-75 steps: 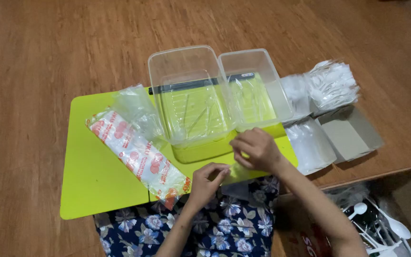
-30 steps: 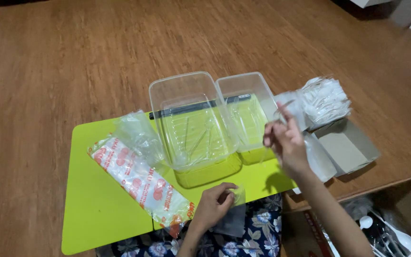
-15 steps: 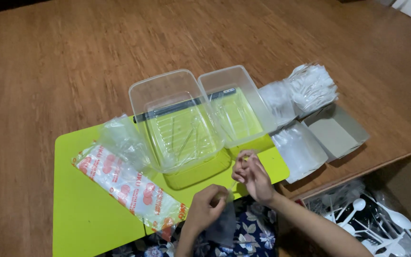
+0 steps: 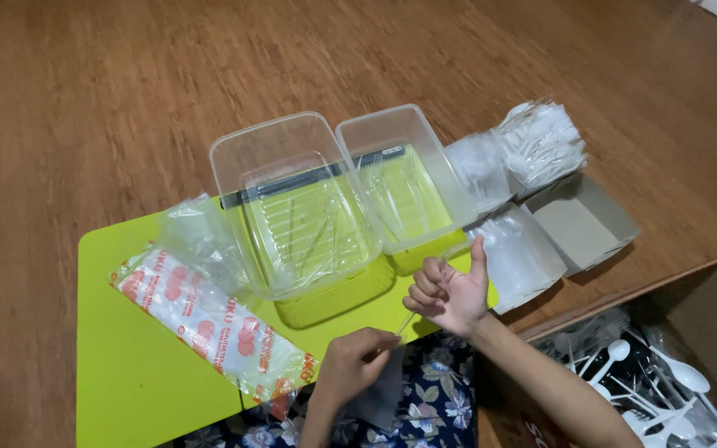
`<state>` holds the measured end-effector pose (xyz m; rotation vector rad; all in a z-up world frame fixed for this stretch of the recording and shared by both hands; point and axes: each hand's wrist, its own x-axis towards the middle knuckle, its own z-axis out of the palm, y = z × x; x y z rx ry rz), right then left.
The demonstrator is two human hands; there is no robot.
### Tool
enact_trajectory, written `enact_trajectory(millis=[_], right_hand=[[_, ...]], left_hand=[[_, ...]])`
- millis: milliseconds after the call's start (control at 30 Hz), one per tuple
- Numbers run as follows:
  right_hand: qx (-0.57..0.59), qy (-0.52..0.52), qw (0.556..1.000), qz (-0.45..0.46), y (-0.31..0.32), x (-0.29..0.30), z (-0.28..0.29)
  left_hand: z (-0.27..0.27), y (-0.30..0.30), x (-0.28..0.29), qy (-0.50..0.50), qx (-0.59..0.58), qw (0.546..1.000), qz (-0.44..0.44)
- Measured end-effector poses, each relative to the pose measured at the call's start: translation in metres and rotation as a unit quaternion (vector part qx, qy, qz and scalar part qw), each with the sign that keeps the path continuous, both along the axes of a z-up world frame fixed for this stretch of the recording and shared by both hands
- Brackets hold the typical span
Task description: Organizing plastic bags by separating them and placing them into plastic containers
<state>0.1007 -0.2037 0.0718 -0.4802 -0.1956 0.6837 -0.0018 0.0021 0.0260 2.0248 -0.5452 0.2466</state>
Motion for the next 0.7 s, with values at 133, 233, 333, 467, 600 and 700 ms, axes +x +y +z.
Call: enact_trajectory(millis=[133,233,333,467,600,700], right_hand=[[-0.020,-0.028,0.999,0.015,-0.003,-0.003,0.000],[-0.034,-0.026,0.999,0.022,-0.001,-0.005,0.000],[-0.022,-0.031,0.999,0.029,0.001,-0.006,-0.003],[-0.047,-0.036,0.998,0.016,0.001,-0.006,-0.009],[-0.049,-0.063,0.997,0.018,0.003,-0.009,-0.006],[-0.045,-0.064,0.997,0.025,0.004,-0.010,-0.005]], left_hand=[[0.005,-0.002,0.000,-0.022,0.002,1.000,0.009],[0.003,-0.001,0.000,-0.032,0.008,0.999,0.004],[0.001,0.000,0.000,-0.009,0.012,1.000,0.005],[-0.002,0.001,-0.001,-0.016,0.001,1.000,0.010],[-0.004,0.001,-0.001,-0.022,-0.004,1.000,0.010],[0.001,0.001,-0.002,-0.029,-0.018,0.999,0.005]])
